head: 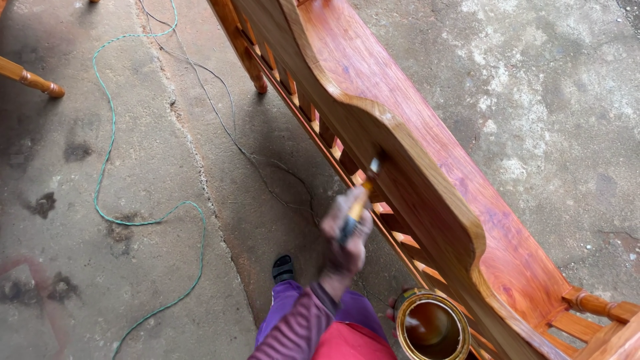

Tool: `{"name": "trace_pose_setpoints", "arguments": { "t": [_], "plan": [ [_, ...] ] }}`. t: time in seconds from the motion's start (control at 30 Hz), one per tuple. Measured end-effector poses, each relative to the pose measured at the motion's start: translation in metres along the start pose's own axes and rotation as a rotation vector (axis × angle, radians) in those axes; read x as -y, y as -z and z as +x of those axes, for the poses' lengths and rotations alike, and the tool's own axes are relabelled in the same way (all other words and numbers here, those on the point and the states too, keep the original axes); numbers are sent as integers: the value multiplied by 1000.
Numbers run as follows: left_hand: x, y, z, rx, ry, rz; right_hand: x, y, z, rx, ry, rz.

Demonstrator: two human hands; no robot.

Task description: Applying varnish or wood stain to a wooden bench using a brush.

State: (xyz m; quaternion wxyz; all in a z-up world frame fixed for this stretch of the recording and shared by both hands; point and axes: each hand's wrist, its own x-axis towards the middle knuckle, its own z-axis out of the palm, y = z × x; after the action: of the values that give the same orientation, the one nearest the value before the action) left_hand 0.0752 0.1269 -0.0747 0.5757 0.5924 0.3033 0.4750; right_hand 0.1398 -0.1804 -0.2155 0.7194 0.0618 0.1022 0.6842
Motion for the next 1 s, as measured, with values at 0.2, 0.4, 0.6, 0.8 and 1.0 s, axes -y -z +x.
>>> {"name": "trace_pose_setpoints", "arguments": {
  "t": [0.2,0.4,0.6,0.8,1.0],
  "plan": [
    [-55,24,-33,499,-128,-50,18,27,-19,-84,-68,-57],
    [-5,44,44,463,2,-172,16,17,-19,-228,-13,-95],
    [-18,50,113,48,-271,232,-7,-14,1,-154,56,-72],
    [-72,20,63,211,-334,223,-4,17,4,-11,23,-51],
    [-136,21,74,581,-259,-40,10,42,-12,-66,26,-126]
  ]
}}
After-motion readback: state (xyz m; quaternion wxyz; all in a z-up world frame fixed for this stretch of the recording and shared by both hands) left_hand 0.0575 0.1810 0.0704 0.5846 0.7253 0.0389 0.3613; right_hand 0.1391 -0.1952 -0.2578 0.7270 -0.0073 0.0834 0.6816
